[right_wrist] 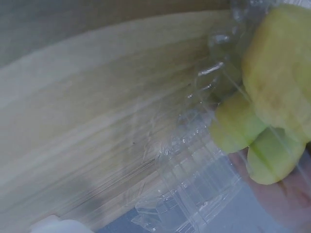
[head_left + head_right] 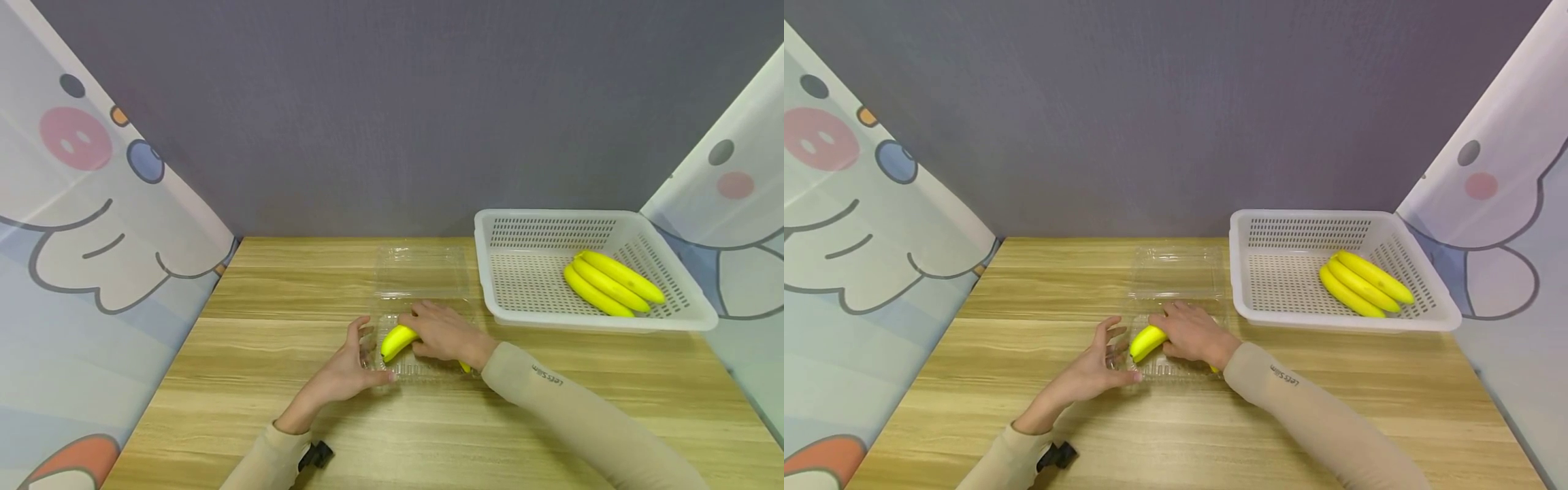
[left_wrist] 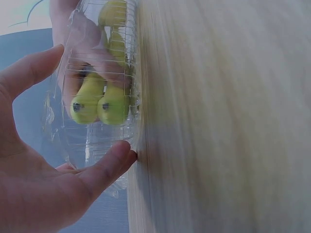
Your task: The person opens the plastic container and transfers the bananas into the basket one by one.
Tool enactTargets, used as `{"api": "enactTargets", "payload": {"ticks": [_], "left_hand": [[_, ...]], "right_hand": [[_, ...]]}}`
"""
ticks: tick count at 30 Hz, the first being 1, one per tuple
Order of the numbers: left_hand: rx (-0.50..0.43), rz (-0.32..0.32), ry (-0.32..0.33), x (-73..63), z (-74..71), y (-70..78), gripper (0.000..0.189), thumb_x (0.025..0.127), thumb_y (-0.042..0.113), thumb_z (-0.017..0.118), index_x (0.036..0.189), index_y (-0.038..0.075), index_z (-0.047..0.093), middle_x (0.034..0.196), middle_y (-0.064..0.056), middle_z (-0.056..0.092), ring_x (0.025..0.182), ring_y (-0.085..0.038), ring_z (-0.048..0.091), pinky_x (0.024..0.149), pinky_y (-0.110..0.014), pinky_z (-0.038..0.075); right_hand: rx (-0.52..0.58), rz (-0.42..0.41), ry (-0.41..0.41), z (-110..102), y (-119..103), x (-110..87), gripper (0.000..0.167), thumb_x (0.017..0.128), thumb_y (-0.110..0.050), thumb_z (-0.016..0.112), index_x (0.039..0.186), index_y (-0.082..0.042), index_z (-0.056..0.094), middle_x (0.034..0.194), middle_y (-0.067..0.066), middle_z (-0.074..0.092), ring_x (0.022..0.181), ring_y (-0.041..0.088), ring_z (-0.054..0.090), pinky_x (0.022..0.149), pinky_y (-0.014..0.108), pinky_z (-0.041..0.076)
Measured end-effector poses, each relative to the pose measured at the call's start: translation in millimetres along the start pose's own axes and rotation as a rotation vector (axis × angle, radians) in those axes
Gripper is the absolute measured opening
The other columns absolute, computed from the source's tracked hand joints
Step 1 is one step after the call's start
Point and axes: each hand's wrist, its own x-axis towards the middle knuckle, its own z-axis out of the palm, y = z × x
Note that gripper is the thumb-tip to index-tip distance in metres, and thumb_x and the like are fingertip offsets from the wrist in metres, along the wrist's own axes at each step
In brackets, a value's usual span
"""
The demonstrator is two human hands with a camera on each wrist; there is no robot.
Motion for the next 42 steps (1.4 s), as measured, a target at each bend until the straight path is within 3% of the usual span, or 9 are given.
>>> {"api": "enactTargets", "payload": {"ticks": [15,30,42], "left_hand": [[0.007,0.0,0.011,-1.2,0.1,-0.9,0.116,0.079,0.034,0.089,0.16,0.012,0.008,0.163,-0.02,0.026,0.135,-0.046,0.046,0.1,-0.059,0.048],[-0.012,0.004,0.005,0.0,0.3,-2.0,0.118,0.078,0.035,0.089,0.161,0.012,0.007,0.163,-0.024,0.023,0.138,-0.047,0.043,0.099,-0.057,0.049],[0.0,0.0,0.003,0.8,-0.2,-2.1,0.118,0.078,0.035,0.089,0.161,0.012,0.007,0.163,-0.023,0.025,0.128,-0.04,0.051,0.092,-0.051,0.052]], "right_hand": [[0.028,-0.029,0.031,-5.9,-0.5,0.0,0.044,0.086,-0.023,0.076,0.126,-0.024,0.058,0.102,-0.004,0.053,0.088,0.013,0.048,0.07,0.029,0.047],[0.021,-0.051,0.105,-28.0,-6.7,-4.0,0.038,0.087,-0.022,0.076,0.121,-0.023,0.058,0.099,-0.004,0.053,0.084,0.012,0.048,0.068,0.028,0.047],[-0.066,-0.091,0.202,-46.4,-9.4,-10.8,0.035,0.087,-0.023,0.077,0.119,-0.023,0.062,0.1,-0.003,0.055,0.086,0.015,0.048,0.071,0.031,0.048]]}}
